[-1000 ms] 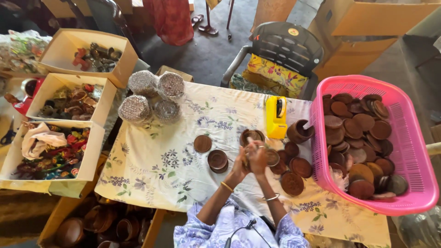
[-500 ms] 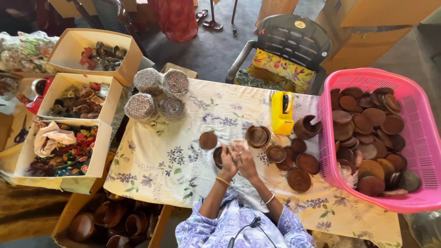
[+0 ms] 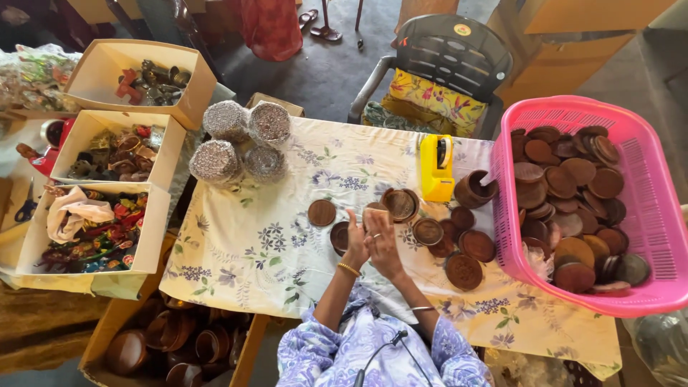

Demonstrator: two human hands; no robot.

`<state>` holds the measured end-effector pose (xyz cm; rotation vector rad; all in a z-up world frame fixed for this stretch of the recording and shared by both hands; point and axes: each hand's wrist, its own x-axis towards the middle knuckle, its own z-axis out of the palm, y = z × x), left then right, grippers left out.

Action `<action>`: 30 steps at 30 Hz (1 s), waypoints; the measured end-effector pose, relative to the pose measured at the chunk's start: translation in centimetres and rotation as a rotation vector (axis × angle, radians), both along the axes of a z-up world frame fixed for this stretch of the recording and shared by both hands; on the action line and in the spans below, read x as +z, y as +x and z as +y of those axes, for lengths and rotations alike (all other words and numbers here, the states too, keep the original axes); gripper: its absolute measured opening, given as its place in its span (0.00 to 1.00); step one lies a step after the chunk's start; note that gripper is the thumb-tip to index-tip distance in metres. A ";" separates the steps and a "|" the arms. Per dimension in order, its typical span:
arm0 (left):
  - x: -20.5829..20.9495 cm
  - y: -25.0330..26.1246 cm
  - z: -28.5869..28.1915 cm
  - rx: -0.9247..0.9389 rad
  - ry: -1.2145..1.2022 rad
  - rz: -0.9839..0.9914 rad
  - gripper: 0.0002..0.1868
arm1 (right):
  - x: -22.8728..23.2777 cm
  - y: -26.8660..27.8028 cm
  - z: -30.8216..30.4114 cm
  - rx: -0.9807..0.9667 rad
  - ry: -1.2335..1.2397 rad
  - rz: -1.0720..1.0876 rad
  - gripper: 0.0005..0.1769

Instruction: Clean and inspect circular wooden pieces and small containers at a workshop table.

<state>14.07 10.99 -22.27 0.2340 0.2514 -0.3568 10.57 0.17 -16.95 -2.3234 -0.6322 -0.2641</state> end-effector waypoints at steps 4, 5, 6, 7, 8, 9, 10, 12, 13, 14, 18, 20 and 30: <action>1.5 -1.6 -1.3 -0.004 0.127 -0.128 0.52 | 1.6 0.7 -0.6 -0.070 -0.233 -0.223 0.31; 2.6 -2.5 -1.4 -0.121 0.151 -0.093 0.52 | 1.7 1.1 -1.1 -0.131 -0.257 -0.122 0.29; 3.7 -3.3 -1.4 -0.237 0.174 -0.057 0.51 | 1.9 1.5 -1.6 -0.190 -0.281 -0.021 0.27; 3.5 -3.2 -1.3 -0.240 0.175 -0.058 0.51 | 1.2 1.9 -2.1 -0.193 -0.280 -0.022 0.27; 3.4 -3.0 -1.2 -0.251 0.065 -0.034 0.50 | 0.5 2.3 -2.5 -0.194 -0.145 0.087 0.28; 3.2 -3.1 -1.1 -0.260 -0.047 -0.007 0.50 | -0.2 2.4 -3.0 -0.192 -0.011 0.199 0.30; 3.0 -2.9 -0.9 -0.261 -0.049 -0.004 0.50 | -0.8 1.9 -2.7 -0.193 -0.013 0.202 0.30; 2.8 -2.2 -0.3 -0.017 -0.235 -0.041 0.57 | -2.0 1.1 -1.9 -0.033 0.082 -0.003 0.32; 1.8 -2.3 -0.5 -0.019 -0.234 -0.041 0.57 | -1.3 0.4 -1.1 -0.035 0.084 -0.003 0.32; 0.8 -2.3 -0.6 0.025 -0.017 -0.010 0.55 | -0.7 -0.3 -0.4 -0.011 -0.011 -0.011 0.32; 0.7 -3.5 -1.3 -0.051 0.175 -0.074 0.55 | -4.2 1.8 -0.7 -0.125 -0.326 -0.213 0.32; 2.8 -3.8 -1.3 -0.140 0.011 -0.042 0.56 | -4.5 2.6 -2.3 -0.112 -0.145 -0.022 0.32; 1.0 -3.3 -1.0 -0.029 0.268 -0.101 0.56 | -3.4 1.8 -0.3 -0.109 -0.450 -0.404 0.27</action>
